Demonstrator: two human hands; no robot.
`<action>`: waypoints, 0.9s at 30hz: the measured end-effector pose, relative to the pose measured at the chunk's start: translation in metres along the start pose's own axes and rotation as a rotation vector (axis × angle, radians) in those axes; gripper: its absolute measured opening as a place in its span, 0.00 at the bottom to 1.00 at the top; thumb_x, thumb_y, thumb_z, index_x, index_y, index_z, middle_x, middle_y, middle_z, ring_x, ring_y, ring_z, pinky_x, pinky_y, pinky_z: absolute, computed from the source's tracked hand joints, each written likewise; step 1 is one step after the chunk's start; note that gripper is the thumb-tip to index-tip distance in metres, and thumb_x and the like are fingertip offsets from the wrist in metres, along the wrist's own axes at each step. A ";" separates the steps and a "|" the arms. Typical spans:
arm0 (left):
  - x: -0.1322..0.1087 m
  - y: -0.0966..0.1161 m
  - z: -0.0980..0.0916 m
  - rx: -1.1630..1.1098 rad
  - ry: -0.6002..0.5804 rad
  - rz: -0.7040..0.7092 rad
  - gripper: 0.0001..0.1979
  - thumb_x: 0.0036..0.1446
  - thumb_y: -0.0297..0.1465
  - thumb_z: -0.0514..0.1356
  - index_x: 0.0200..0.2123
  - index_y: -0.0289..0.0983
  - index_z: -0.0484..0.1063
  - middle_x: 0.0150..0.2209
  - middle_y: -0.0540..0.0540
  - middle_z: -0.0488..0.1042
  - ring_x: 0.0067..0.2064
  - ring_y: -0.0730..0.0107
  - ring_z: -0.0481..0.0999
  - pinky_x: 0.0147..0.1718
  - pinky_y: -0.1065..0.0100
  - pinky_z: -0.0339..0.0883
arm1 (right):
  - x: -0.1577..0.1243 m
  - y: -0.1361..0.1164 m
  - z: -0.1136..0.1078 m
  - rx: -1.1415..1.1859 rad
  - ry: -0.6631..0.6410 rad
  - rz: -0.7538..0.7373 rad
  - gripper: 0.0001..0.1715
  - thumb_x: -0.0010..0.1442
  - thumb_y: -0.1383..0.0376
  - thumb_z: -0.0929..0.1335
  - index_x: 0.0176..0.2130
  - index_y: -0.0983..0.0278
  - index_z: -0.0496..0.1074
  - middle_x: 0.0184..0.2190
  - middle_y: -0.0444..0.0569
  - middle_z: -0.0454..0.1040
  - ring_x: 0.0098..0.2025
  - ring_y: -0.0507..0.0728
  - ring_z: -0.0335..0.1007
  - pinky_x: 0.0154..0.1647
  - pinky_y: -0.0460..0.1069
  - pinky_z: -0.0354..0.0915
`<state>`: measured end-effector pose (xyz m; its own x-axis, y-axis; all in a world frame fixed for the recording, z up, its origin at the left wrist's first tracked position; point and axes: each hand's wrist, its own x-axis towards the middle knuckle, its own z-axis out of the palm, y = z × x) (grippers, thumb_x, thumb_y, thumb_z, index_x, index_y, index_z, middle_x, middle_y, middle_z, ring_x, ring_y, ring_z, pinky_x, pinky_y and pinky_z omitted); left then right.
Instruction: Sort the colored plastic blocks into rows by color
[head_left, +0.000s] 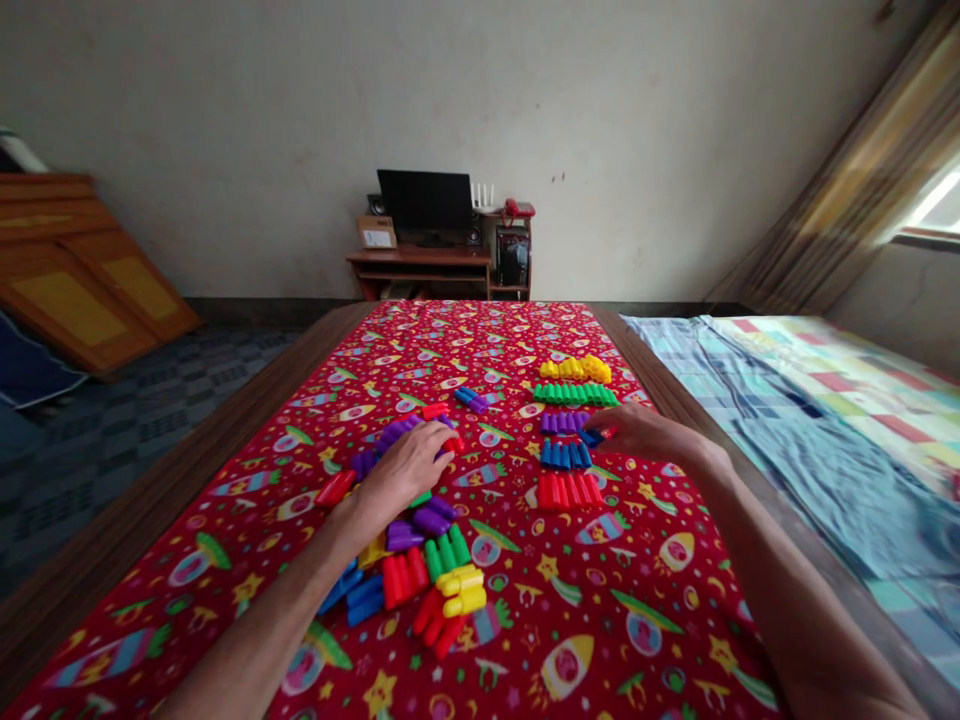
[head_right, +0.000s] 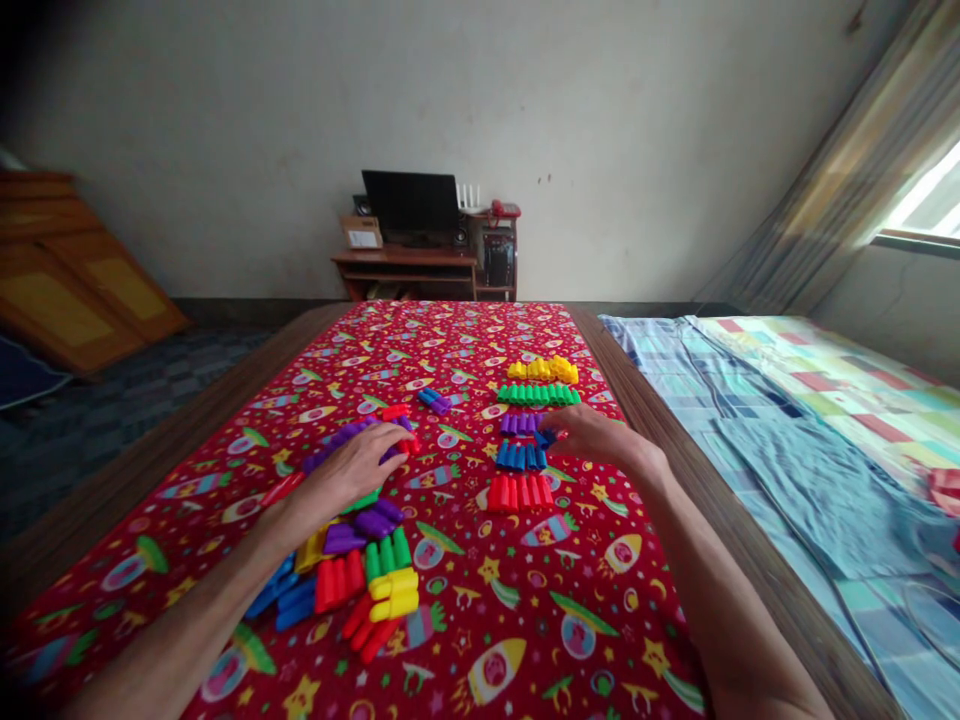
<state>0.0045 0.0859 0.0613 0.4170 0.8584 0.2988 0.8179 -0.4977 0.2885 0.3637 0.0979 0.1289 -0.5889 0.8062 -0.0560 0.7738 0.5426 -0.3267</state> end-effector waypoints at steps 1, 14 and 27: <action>-0.001 -0.001 0.000 0.016 -0.019 0.003 0.12 0.55 0.25 0.58 0.43 0.36 0.74 0.45 0.40 0.76 0.51 0.58 0.74 0.54 0.58 0.66 | -0.001 -0.004 0.001 -0.028 -0.023 0.021 0.14 0.56 0.72 0.67 0.42 0.63 0.77 0.38 0.50 0.80 0.38 0.55 0.74 0.39 0.47 0.67; -0.004 0.001 0.009 0.079 -0.020 -0.057 0.18 0.54 0.23 0.58 0.50 0.36 0.70 0.55 0.38 0.69 0.57 0.54 0.70 0.57 0.55 0.63 | -0.006 -0.023 0.005 -0.152 0.028 -0.008 0.12 0.63 0.64 0.65 0.47 0.63 0.73 0.40 0.52 0.76 0.41 0.56 0.72 0.42 0.50 0.67; 0.010 -0.017 -0.035 0.069 0.064 -0.201 0.17 0.56 0.31 0.57 0.49 0.37 0.72 0.49 0.41 0.74 0.51 0.58 0.74 0.54 0.59 0.65 | 0.006 -0.043 0.018 -0.144 0.164 -0.237 0.11 0.66 0.65 0.63 0.45 0.63 0.72 0.32 0.49 0.76 0.31 0.51 0.71 0.30 0.45 0.58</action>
<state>-0.0188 0.0988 0.0918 0.2182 0.9289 0.2991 0.9084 -0.3054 0.2856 0.3229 0.0748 0.1260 -0.7205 0.6742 0.1623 0.6515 0.7383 -0.1748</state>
